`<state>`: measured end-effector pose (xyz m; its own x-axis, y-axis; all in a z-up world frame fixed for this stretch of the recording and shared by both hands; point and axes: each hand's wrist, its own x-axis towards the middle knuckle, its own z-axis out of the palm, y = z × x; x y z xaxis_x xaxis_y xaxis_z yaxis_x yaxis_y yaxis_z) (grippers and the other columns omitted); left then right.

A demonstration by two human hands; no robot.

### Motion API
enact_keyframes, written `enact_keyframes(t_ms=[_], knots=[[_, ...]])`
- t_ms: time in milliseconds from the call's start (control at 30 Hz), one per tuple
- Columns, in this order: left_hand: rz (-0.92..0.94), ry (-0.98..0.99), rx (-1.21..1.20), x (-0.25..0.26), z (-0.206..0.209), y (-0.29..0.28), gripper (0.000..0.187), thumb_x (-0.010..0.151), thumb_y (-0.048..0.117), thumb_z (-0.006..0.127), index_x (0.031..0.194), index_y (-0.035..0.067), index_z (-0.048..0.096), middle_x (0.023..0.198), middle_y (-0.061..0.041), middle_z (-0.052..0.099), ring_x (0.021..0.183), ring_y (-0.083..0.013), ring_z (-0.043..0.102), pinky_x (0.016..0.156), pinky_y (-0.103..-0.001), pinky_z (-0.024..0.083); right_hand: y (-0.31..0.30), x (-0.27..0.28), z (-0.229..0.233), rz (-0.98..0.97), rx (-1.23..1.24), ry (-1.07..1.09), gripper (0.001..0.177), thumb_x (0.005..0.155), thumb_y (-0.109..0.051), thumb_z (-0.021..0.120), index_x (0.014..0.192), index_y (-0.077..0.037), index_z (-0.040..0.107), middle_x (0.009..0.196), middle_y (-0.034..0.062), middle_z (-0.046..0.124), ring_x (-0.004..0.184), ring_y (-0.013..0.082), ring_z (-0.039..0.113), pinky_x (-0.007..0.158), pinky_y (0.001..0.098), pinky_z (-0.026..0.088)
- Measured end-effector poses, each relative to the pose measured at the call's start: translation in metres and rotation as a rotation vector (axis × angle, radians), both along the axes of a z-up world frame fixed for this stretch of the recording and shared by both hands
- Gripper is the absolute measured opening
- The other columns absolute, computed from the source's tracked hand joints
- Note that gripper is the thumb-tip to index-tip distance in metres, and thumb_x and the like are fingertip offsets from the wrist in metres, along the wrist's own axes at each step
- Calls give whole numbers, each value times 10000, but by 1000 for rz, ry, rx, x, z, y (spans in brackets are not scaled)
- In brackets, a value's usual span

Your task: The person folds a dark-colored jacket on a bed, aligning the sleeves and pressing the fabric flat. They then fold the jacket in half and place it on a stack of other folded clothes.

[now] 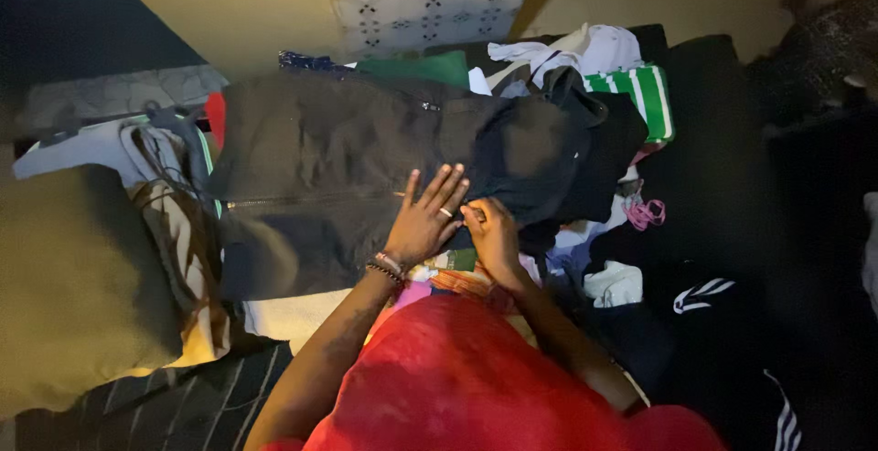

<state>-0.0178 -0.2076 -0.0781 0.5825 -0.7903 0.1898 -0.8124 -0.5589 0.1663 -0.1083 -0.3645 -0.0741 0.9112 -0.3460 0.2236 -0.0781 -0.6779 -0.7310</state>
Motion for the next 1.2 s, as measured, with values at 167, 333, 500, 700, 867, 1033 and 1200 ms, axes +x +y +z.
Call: enact_keyframes(t_ms=[167, 333, 500, 700, 867, 1033, 1200], knots=[[98, 72, 90, 24, -22, 10, 866, 974, 541, 507, 1658, 123, 180, 1745, -7, 88, 1604, -181, 69, 1308, -486, 69, -43, 15, 1, -13, -124, -156, 216, 936, -131, 661, 1115, -11, 685, 1107, 191, 709, 964, 368, 678, 852, 447, 517], [104, -97, 253, 27, -37, 15, 848, 1000, 567, 474, 1653, 124, 160, 1735, -17, 74, 1590, -189, 56, 1285, -465, 65, -91, 19, -39, 208, -332, 65, 179, 947, -77, 614, 1080, -63, 733, 997, 156, 745, 975, 379, 679, 1012, 483, 441], [105, -49, 251, 29, -38, 12, 854, 983, 568, 483, 1649, 145, 158, 1730, -8, 68, 1585, -181, 52, 1284, -464, 56, -100, 36, -86, 51, -365, 736, 194, 942, -255, 665, 1005, -100, 762, 1000, 176, 724, 960, 375, 697, 906, 500, 535], [105, -91, 273, 29, -39, 16, 851, 997, 566, 481, 1658, 140, 154, 1737, -17, 71, 1591, -187, 56, 1285, -463, 61, -97, 31, -104, -155, -531, 335, 498, 872, -306, 823, 1184, 36, 640, 1104, 254, 666, 1095, 413, 648, 976, 504, 547], [92, -55, 216, 31, -44, 17, 833, 996, 561, 464, 1653, 150, 157, 1731, -8, 74, 1586, -181, 64, 1291, -462, 73, -110, 23, -116, -535, 951, -165, 909, 708, -118, 877, 1428, -154, 323, 1223, 183, 564, 1156, 330, 612, 972, 585, 561], [93, -83, 276, 31, -42, 17, 818, 1018, 554, 441, 1660, 145, 142, 1737, -13, 68, 1590, -183, 69, 1281, -453, 78, -166, 21, -109, -582, 1531, -243, 840, 743, -165, 890, 1458, -59, 462, 1204, 123, 567, 1033, 250, 625, 944, 572, 561], [95, -54, 253, 31, -42, 17, 810, 1010, 556, 438, 1654, 160, 146, 1731, -6, 80, 1585, -179, 82, 1284, -449, 74, -186, 7, -85, -782, 670, -120, 926, 767, -319, 941, 1499, -51, 442, 1253, 47, 565, 928, 173, 585, 822, 413, 513]])
